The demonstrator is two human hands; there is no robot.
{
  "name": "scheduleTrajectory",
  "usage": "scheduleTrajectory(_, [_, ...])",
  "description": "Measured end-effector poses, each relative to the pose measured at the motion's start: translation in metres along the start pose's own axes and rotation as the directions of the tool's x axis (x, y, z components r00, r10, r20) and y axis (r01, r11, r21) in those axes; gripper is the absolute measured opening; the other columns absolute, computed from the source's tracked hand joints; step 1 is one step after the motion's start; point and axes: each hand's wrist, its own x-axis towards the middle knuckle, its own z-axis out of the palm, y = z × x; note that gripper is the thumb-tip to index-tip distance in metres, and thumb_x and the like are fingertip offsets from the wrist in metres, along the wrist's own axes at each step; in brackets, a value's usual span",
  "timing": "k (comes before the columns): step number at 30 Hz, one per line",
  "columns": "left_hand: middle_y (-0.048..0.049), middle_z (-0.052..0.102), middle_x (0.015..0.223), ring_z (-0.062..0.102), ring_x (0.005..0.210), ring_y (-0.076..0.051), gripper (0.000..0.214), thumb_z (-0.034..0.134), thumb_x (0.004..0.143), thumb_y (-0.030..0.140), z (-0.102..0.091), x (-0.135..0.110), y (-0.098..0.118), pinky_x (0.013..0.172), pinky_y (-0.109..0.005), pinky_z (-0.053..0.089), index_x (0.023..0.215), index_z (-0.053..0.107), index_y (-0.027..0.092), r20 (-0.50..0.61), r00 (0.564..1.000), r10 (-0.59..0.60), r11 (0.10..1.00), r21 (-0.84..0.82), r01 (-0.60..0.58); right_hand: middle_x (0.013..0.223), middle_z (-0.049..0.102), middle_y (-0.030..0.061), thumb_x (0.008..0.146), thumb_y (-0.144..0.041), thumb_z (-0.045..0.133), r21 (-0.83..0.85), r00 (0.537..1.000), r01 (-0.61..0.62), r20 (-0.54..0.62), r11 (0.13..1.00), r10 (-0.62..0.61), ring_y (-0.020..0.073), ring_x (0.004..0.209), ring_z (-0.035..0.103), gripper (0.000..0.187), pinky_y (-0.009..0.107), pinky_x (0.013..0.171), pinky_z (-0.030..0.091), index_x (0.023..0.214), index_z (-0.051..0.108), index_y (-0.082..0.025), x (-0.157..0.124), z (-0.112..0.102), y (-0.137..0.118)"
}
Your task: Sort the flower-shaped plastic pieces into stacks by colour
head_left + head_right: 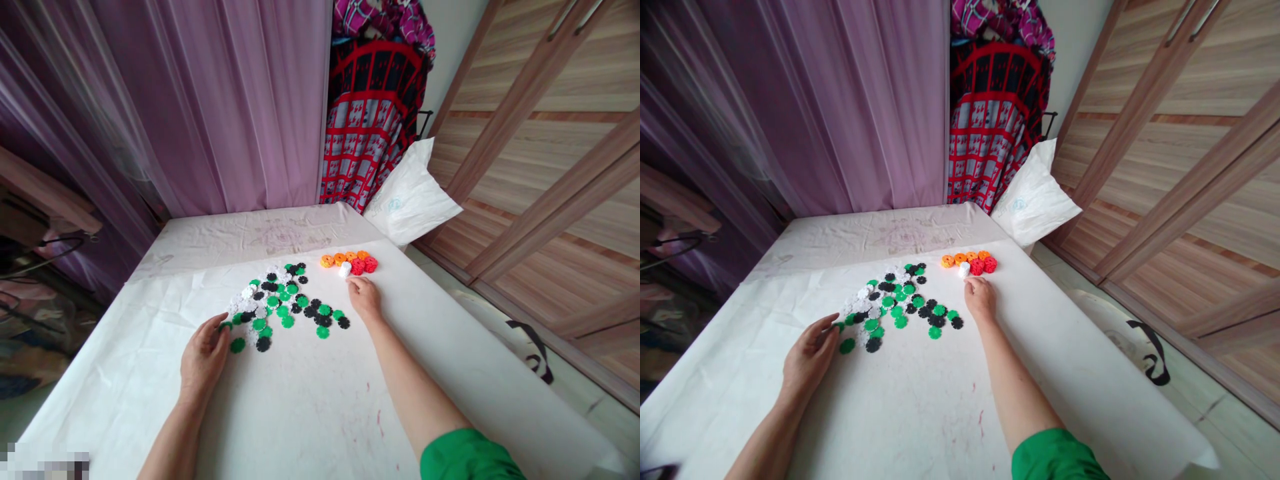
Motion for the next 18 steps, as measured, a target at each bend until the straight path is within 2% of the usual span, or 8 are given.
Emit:
scheduleTrajectory(5, [-0.0041, 0.075, 0.089, 0.068, 0.071, -0.019, 0.042, 0.049, 0.079, 0.05, 0.002, 0.001, -0.001, 0.065, -0.028, 0.054, 0.103, 0.072, 0.023, 0.014, 1.0, 0.011, 1.0, -0.017, -0.011, 0.102, 0.075, 0.0074, 0.086, -0.019, 0.046, 0.057, 0.999, 0.035, -0.009, 0.998, -0.035, 0.0201, 0.093, 0.067, 0.032, 0.03, 0.09, 0.049, 0.095, 0.078, -0.02, -0.016, 0.0, -0.001])
scheduleTrajectory(8, [-0.0045, 0.076, 0.09, 0.07, 0.077, -0.02, 0.04, 0.049, 0.079, 0.047, 0.002, 0.001, -0.001, 0.069, -0.029, 0.054, 0.101, 0.072, 0.024, 0.014, 1.0, 0.021, 1.0, -0.013, -0.021, 0.1, 0.075, 0.0072, 0.085, -0.02, 0.046, 0.082, 0.999, 0.053, -0.01, 0.995, -0.052, 0.0199, 0.092, 0.068, 0.032, 0.03, 0.087, 0.05, 0.093, 0.077, -0.02, -0.027, -0.002, -0.003])
scheduleTrajectory(18, [-0.0033, 0.077, 0.091, 0.069, 0.077, -0.019, 0.036, 0.048, 0.08, 0.04, 0.002, -0.001, 0.006, 0.071, -0.027, 0.054, 0.1, 0.073, 0.024, 0.025, 1.0, -0.002, 1.0, 0.01, 0.002, 0.096, 0.076, 0.0071, 0.084, -0.024, 0.047, 0.153, 0.994, 0.107, -0.021, 0.982, -0.105, 0.0203, 0.087, 0.068, 0.031, 0.032, 0.085, 0.052, 0.089, 0.077, -0.021, -0.057, -0.011, -0.01])
